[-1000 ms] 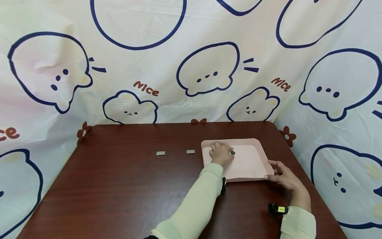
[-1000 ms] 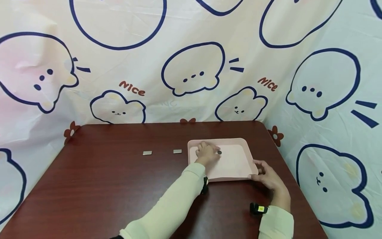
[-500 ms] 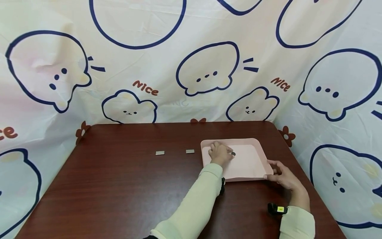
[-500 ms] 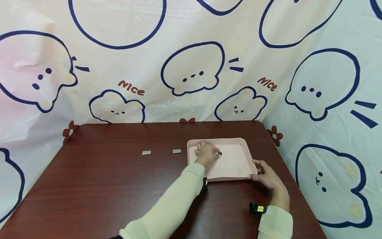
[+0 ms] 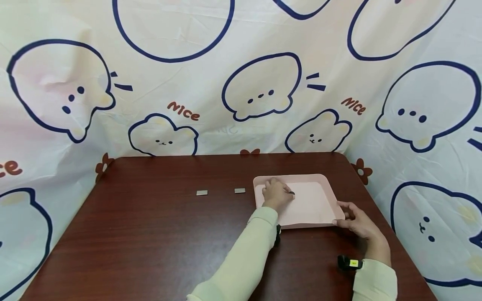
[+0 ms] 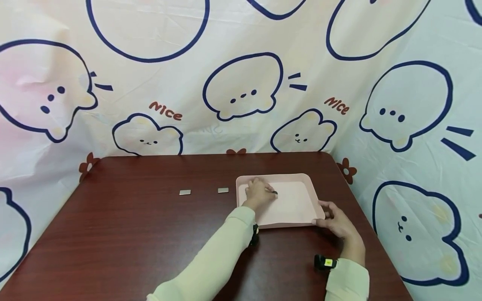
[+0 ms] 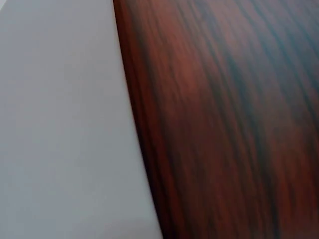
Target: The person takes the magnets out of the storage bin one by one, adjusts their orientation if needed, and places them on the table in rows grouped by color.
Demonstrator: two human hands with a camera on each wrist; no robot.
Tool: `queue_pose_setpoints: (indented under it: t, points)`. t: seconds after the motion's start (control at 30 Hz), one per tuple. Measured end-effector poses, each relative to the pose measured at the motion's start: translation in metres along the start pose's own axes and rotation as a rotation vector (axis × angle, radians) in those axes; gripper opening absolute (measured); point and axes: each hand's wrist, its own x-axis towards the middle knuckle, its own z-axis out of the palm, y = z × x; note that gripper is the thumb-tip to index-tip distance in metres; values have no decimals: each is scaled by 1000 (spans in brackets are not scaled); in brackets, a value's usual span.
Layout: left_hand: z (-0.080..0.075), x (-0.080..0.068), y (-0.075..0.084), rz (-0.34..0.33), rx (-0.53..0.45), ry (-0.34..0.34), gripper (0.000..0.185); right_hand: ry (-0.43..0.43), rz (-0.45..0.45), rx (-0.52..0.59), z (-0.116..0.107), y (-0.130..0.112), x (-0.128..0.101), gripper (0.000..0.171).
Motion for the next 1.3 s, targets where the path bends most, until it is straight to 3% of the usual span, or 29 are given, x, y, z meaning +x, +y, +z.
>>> queue_pose_setpoints:
  t: [0.17,0.37,0.67,0.93,1.3]
  points:
    - [-13,-5,-7,59,-93,34,9,-4,-7,7,1,0,1,78]
    - [-30,-14,-9,91,-253,13,11,3,-17,-19,0,1,-2,77]
    - [-46,-27,-9,144,-224,59,15,-3,-31,-17,0,-1,-6,77]
    - [-42,-32,-15,157,-191,87,14,-16,-33,-32,2,-2,-1,76]
    - [-57,-54,-14,227,-259,112,15,5,-4,-23,2,2,-2,77]
